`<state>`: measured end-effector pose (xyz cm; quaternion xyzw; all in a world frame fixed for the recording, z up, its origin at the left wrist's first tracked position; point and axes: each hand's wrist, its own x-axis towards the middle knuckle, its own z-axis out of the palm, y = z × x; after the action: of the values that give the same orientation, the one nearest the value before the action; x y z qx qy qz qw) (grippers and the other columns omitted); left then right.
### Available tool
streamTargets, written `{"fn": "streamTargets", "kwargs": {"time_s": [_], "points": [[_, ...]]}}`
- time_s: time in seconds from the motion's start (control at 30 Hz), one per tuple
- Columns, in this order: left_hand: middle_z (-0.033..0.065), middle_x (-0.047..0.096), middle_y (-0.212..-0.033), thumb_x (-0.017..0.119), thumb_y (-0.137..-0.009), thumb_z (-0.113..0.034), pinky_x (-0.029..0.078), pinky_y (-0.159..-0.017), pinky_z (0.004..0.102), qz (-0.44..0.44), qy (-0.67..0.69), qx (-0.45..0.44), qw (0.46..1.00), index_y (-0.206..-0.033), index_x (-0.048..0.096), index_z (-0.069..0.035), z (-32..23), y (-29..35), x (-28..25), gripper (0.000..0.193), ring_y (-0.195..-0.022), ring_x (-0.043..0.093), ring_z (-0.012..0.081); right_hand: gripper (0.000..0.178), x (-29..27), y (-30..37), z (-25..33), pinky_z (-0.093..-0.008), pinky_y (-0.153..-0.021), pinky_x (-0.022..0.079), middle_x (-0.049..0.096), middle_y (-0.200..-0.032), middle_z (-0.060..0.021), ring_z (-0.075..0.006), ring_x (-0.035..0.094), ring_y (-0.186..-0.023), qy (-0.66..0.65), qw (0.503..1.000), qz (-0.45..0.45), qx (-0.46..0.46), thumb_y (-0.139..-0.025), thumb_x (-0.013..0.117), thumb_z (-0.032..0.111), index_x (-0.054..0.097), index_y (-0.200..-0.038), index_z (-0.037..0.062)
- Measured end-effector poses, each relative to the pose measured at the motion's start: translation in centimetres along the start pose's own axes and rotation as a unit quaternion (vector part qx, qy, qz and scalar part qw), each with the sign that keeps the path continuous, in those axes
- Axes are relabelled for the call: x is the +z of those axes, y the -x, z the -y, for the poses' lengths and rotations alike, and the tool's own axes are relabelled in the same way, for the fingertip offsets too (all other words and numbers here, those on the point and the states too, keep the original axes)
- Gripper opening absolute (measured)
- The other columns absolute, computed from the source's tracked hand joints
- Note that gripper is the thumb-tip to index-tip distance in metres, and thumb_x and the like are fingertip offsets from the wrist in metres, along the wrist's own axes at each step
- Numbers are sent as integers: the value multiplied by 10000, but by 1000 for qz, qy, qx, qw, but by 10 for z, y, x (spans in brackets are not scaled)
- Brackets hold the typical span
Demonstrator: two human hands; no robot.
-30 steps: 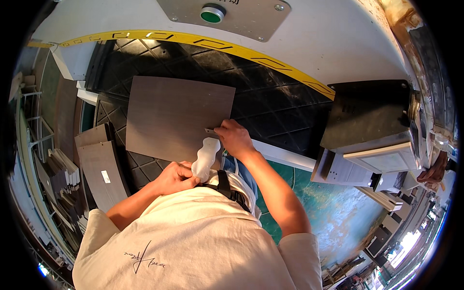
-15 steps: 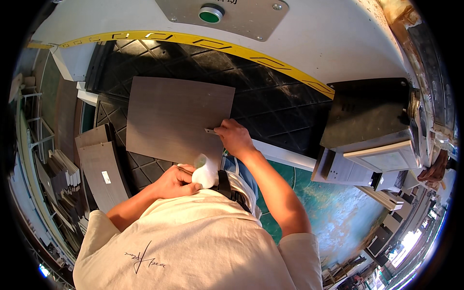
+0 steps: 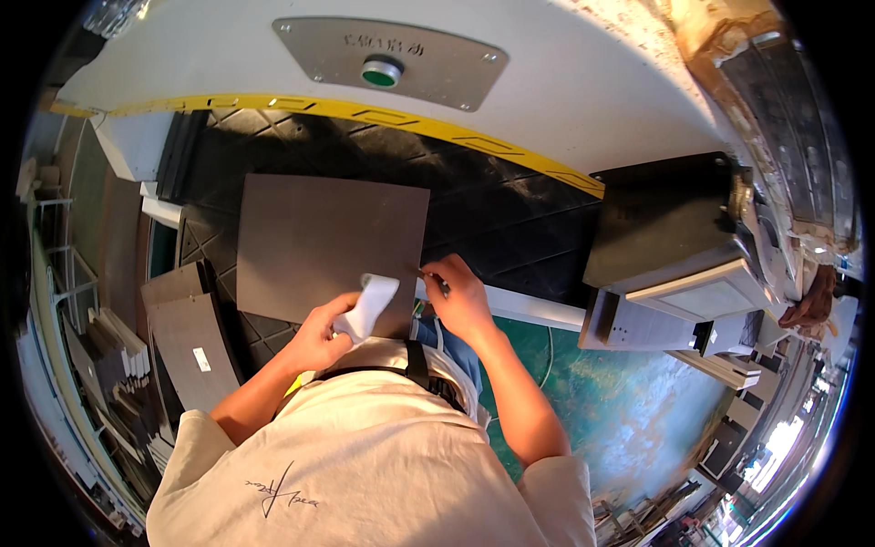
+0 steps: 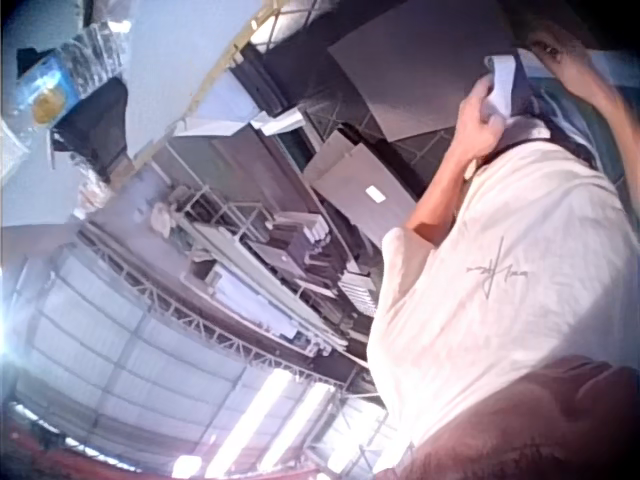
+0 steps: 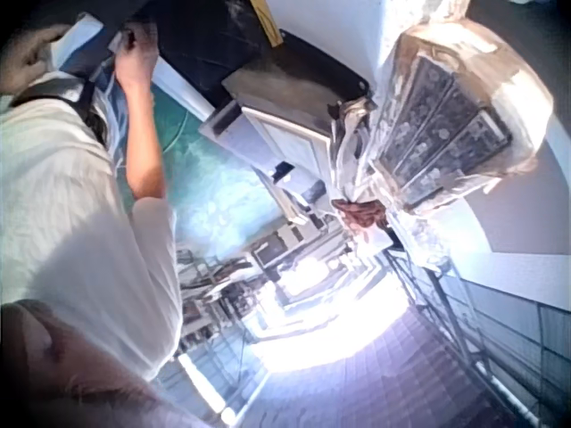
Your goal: The person cleans a flat panel on a workbench using a yellow air blower, a water bottle, and a cloth. They then apply a sticker to the panel and smooth it down with their fingers. The person repeats the cleaning process on a second panel.
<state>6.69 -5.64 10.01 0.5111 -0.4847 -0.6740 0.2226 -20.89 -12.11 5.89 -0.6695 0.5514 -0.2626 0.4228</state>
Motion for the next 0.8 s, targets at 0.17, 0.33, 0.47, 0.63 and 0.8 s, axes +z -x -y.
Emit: {"fn": "streamTargets", "kwargs": {"time_s": [0.17, 0.33, 0.47, 0.63, 0.8], "points": [[178, 670, -1253, 452, -861, 75, 601, -851, 345, -90, 192, 11, 977, -1542, 417, -13, 16, -36, -1, 687, -1006, 707, 224, 116, -59, 26, 63, -336, -742, 536, 646, -943, -126, -254, 680, -838, 18, 998, -46, 26, -918, 718, 23, 754, -1023, -9], [82, 648, -956, 442, -850, 60, 477, -643, 270, -111, 199, 30, 973, -1464, 565, -30, 45, -65, -11, 632, -737, 563, 121, 224, -121, 32, 161, -345, -726, 563, 722, -952, -116, -272, 693, -816, 128, 971, -147, -135, -823, 799, -28, 794, -1041, 21], [64, 625, -981, 432, -849, 80, 470, -727, 272, -85, 150, 47, 984, -1476, 610, -62, 29, -76, -10, 667, -782, 542, 136, 238, -157, 26, 228, -378, -739, 585, 783, -952, -100, -280, 704, -815, 279, 861, -347, -248, -772, 800, -82, 795, -984, 27], [53, 586, -1186, 453, -840, 69, 469, -842, 287, -30, 181, 75, 980, -1491, 613, -84, 27, -82, -16, 688, -946, 542, 159, 534, -174, -43, 263, -432, -891, 595, 767, -1141, -192, -377, 729, -1018, 354, 773, -379, -366, -762, 692, -211, 709, -1272, -55], [55, 626, -1094, 657, -980, -100, 466, -890, 306, -69, 210, 17, 975, -1257, 668, 0, 10, -72, -12, 295, -991, 573, 129, 594, -154, -109, 259, -447, -1005, 535, 717, -1281, -132, -338, 654, -1216, 404, 772, -332, -362, -792, 674, -68, 674, -1376, 40]]}}
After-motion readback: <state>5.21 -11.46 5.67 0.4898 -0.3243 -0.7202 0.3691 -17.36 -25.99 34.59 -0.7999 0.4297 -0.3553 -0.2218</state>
